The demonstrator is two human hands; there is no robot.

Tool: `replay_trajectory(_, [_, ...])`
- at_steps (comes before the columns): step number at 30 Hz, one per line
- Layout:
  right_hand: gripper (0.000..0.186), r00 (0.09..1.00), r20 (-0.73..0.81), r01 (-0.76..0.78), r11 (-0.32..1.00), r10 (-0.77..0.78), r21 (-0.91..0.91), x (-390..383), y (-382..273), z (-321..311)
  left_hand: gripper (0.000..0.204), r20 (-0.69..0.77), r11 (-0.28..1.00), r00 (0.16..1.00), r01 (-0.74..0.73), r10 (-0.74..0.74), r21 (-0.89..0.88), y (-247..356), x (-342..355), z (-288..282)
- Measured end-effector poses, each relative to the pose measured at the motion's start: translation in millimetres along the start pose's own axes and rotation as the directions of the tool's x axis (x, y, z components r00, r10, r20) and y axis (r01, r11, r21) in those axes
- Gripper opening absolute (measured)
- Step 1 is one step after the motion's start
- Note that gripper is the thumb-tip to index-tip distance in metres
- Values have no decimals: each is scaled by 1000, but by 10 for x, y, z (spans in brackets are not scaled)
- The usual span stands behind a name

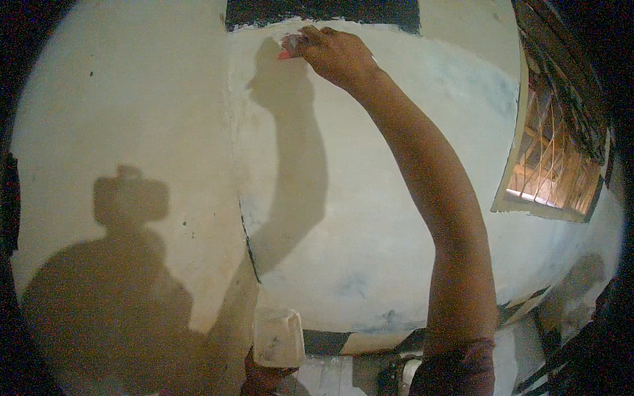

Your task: The person applies plaster to a wall using a putty knife, repeatedly scooping material from a container and spreading it over a damaged area until it is covered.

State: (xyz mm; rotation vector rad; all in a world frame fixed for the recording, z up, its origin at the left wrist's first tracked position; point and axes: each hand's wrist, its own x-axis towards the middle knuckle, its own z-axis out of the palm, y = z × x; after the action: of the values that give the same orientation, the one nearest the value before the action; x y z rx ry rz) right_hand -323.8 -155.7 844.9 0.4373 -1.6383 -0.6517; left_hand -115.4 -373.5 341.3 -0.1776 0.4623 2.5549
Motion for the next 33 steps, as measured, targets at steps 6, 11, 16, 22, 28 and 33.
replay_trajectory(6, [54,941,-72,338,932,-331,130,-1178,-530,461,63,67,998,998,-13,18,-65,20,3,-110])
replay_trajectory(11, [26,955,122,213,910,-271,356,-1372,-498,-41,68,53,999,998,-37,36,28,115,-56,-55])
replay_trajectory(16, [27,996,-73,55,994,-48,93,-443,402,-104,66,181,993,983,12,10,-119,74,56,-186])
replay_trajectory(22, [38,985,113,115,987,-128,113,-944,194,245,67,74,999,997,-27,26,17,75,12,-40])
replay_trajectory(28, [38,935,321,64,962,-151,266,-2049,-125,-60,65,59,992,998,-9,2,127,49,12,152])
replay_trajectory(33, [22,918,183,-364,930,352,40,-1768,626,-327,64,79,997,997,-11,5,70,85,47,-103])
